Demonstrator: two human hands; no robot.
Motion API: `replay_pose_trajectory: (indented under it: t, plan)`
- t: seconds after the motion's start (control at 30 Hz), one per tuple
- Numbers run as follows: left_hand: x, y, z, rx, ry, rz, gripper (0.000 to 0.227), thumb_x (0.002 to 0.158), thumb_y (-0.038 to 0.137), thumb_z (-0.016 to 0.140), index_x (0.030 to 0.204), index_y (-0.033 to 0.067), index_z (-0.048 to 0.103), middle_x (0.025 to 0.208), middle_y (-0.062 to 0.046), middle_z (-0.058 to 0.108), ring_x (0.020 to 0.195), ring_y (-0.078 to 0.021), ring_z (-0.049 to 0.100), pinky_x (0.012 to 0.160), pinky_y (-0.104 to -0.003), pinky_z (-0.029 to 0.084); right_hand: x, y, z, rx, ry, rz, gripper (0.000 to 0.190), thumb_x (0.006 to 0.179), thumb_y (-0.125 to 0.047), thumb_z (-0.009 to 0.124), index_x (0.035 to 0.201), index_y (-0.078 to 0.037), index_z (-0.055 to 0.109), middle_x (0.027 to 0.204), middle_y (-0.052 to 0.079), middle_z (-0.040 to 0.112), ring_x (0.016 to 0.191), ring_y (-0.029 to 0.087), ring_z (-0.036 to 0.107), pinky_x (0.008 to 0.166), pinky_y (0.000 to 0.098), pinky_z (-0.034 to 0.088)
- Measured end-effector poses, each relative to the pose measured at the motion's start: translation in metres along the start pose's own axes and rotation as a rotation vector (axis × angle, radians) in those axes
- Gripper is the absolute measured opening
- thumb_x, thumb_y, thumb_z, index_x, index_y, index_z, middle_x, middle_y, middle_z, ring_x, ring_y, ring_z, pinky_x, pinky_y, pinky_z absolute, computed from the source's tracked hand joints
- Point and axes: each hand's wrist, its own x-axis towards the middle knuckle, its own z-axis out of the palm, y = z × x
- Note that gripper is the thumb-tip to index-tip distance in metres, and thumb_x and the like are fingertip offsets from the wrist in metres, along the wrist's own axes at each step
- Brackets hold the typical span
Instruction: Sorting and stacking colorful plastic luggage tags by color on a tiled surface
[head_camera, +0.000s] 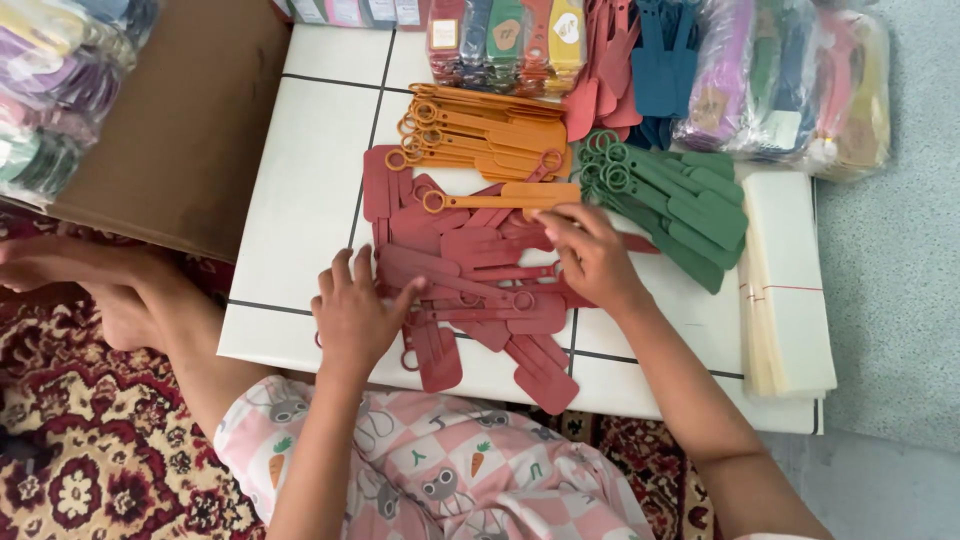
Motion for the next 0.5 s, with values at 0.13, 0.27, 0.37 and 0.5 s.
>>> replay_pose_trajectory:
  t: [0.13, 0.27, 0.37, 0.5]
  plan:
    - [-0.017, -0.018, -0.012, -0.06, -0.219, -0.068, 0.106, 0.065, 0.068, 0.08, 0.148, 0.0072, 0.052, 0.139, -0.016, 0.051, 0.125, -0.0433, 0.051, 0.087, -0.061, 0.057, 0.027, -0.038, -0.015, 0.309, -0.197, 0.074, 0.033, 0.102, -0.013, 0.06, 0.132, -0.002, 0.067, 0.132, 0.019, 0.067, 0.119, 0.042, 0.065, 0.1, 0.0523, 0.051]
    - [-0.026, -0.023, 0.024, -0.205, -0.202, -0.019, 0.083, 0.076, 0.049, 0.081, 0.14, 0.0003, 0.058, 0.131, -0.018, 0.052, 0.115, -0.046, 0.057, 0.086, -0.057, 0.059, 0.027, -0.001, -0.005, -0.024, -0.296, 0.085, 0.04, 0.099, -0.014, 0.061, 0.138, -0.005, 0.062, 0.141, 0.015, 0.059, 0.133, 0.04, 0.052, 0.108, 0.0557, 0.04]
    - [-0.026, 0.013, 0.018, -0.486, -0.17, 0.0, 0.071, 0.084, 0.033, 0.08, 0.138, -0.0064, 0.056, 0.132, -0.023, 0.051, 0.111, -0.0485, 0.064, 0.087, -0.055, 0.06, 0.038, 0.016, 0.003, -0.28, -0.463, 0.161, 0.061, 0.086, -0.018, 0.071, 0.146, -0.012, 0.056, 0.15, 0.011, 0.051, 0.144, 0.039, 0.037, 0.111, 0.0616, 0.03]
    - [-0.016, 0.033, 0.019, -0.579, 0.066, 0.023, 0.04, 0.091, 0.022, 0.076, 0.118, -0.004, 0.062, 0.122, -0.017, 0.054, 0.097, -0.0378, 0.071, 0.067, -0.039, 0.066, 0.047, 0.037, 0.022, -0.342, -0.569, 0.185, 0.065, 0.079, -0.012, 0.069, 0.143, -0.013, 0.059, 0.133, 0.011, 0.062, 0.13, 0.036, 0.053, 0.1, 0.0552, 0.04]
